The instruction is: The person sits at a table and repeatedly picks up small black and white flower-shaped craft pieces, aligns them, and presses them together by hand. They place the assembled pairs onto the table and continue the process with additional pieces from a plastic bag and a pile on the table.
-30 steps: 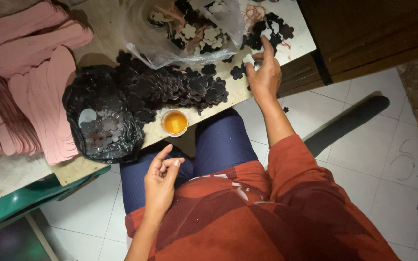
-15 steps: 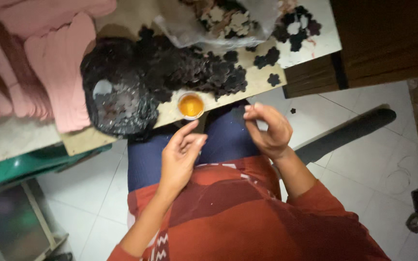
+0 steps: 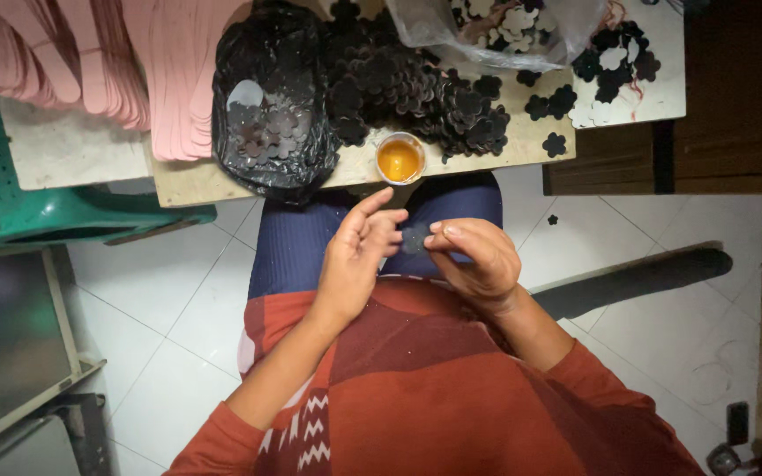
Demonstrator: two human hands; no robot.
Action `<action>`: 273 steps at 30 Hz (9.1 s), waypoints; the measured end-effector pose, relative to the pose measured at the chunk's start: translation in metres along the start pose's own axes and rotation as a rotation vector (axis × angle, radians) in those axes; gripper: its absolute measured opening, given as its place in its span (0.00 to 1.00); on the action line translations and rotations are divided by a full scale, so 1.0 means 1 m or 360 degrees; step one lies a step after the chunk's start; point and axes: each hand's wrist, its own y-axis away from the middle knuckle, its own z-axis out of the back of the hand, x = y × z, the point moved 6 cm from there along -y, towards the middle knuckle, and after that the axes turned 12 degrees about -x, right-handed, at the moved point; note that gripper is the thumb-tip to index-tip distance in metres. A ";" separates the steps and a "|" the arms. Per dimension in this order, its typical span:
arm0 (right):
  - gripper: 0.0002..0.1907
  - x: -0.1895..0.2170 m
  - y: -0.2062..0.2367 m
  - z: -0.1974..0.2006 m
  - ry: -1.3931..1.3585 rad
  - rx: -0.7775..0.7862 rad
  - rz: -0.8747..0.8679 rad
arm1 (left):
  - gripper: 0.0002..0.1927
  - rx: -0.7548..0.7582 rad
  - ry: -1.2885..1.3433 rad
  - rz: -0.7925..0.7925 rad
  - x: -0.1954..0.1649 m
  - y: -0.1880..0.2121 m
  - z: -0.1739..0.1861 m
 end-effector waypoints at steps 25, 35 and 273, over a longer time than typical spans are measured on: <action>0.22 -0.054 0.004 -0.081 0.0812 0.0615 -0.0307 | 0.13 -0.0448 -0.0219 -0.0140 -0.005 0.011 0.078; 0.22 -0.055 0.014 -0.103 0.0881 0.0663 -0.0253 | 0.15 -0.0453 -0.0037 -0.0132 -0.005 0.011 0.101; 0.27 0.012 0.008 -0.090 0.0086 0.0230 -0.0737 | 0.09 -0.0928 -0.1758 -0.0964 -0.107 -0.133 0.178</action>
